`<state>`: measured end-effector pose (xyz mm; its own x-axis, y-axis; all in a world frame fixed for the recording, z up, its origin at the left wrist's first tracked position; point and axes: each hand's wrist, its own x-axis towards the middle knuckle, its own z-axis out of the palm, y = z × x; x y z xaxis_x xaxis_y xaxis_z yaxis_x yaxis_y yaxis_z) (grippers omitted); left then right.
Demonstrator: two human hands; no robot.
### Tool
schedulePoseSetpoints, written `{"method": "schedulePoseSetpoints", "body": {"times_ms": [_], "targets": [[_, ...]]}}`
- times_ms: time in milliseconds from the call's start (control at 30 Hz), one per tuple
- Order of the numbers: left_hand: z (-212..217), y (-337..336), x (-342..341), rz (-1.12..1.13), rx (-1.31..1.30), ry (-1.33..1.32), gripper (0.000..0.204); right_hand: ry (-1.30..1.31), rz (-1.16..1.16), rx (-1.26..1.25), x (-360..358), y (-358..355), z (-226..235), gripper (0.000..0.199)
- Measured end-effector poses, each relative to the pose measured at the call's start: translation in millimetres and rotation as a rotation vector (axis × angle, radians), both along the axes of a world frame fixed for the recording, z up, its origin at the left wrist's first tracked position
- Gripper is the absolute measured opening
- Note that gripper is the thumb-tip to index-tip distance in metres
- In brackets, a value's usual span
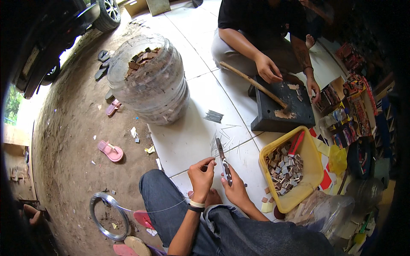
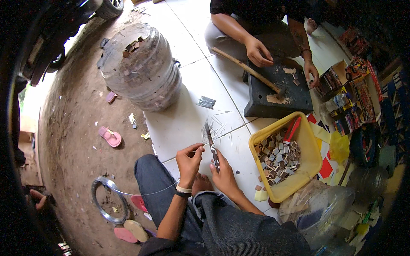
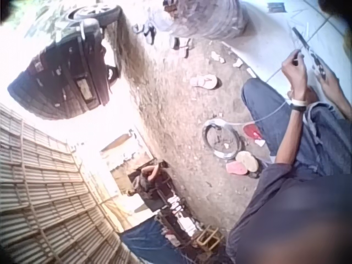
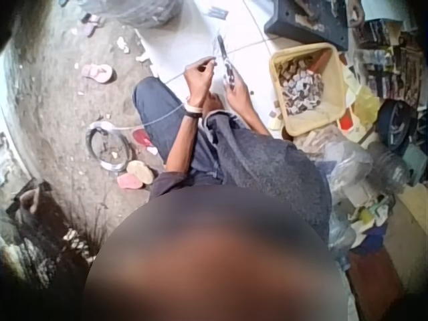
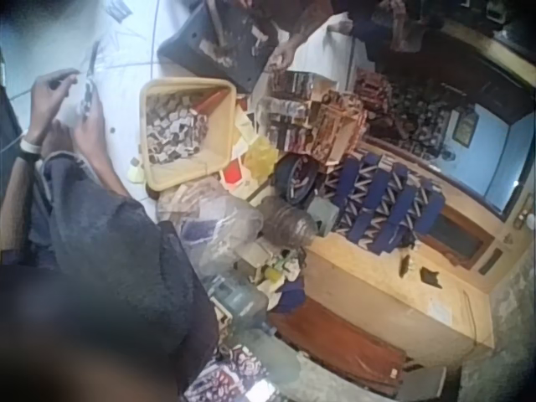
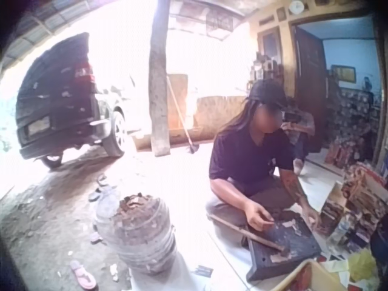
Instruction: The person sits on the floor and uses pliers to cut a thin metal wire into short segments. The cut pieces are placed on the floor. Another person nearby uses a hammer to break small items on a block.
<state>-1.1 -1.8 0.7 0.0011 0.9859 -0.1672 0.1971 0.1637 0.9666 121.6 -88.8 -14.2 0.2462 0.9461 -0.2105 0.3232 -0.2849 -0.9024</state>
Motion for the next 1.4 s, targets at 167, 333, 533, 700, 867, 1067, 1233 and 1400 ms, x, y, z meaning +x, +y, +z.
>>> {"method": "schedulePoseSetpoints", "body": {"times_ms": [167,333,533,700,867,1067,1233,1400], "targets": [[-3.2,-0.8,-1.0,0.004,-0.001,-0.005,0.018,-0.071,0.021,-0.095,1.5,0.6,-2.4,0.051],[-4.4,-1.4,-3.7,0.005,0.015,0.018,0.018,0.077,0.009,-0.152,1.4,1.3,0.0,0.046],[-5.0,-1.7,-2.6,0.001,0.037,0.010,0.018,0.036,0.033,-0.187,2.8,4.5,4.9,0.049],[-6.7,-1.9,-1.4,-0.002,0.058,0.026,0.017,-0.013,0.019,-0.177,0.4,3.9,2.3,0.041],[-5.7,0.0,-1.9,0.010,0.035,0.066,0.017,-0.171,-0.045,-0.167,-2.5,4.5,4.2,0.047],[-0.8,3.2,-7.5,0.016,0.014,0.133,0.018,-0.415,0.060,-0.169,1.6,11.5,10.9,0.050],[-1.7,2.1,-10.8,0.050,0.051,0.106,0.017,-0.325,-0.009,-0.202,14.2,17.3,10.1,0.047],[-2.7,1.6,-10.5,0.043,0.034,0.137,0.018,0.024,-0.014,-0.282,26.5,19.6,12.7,0.048]]}}
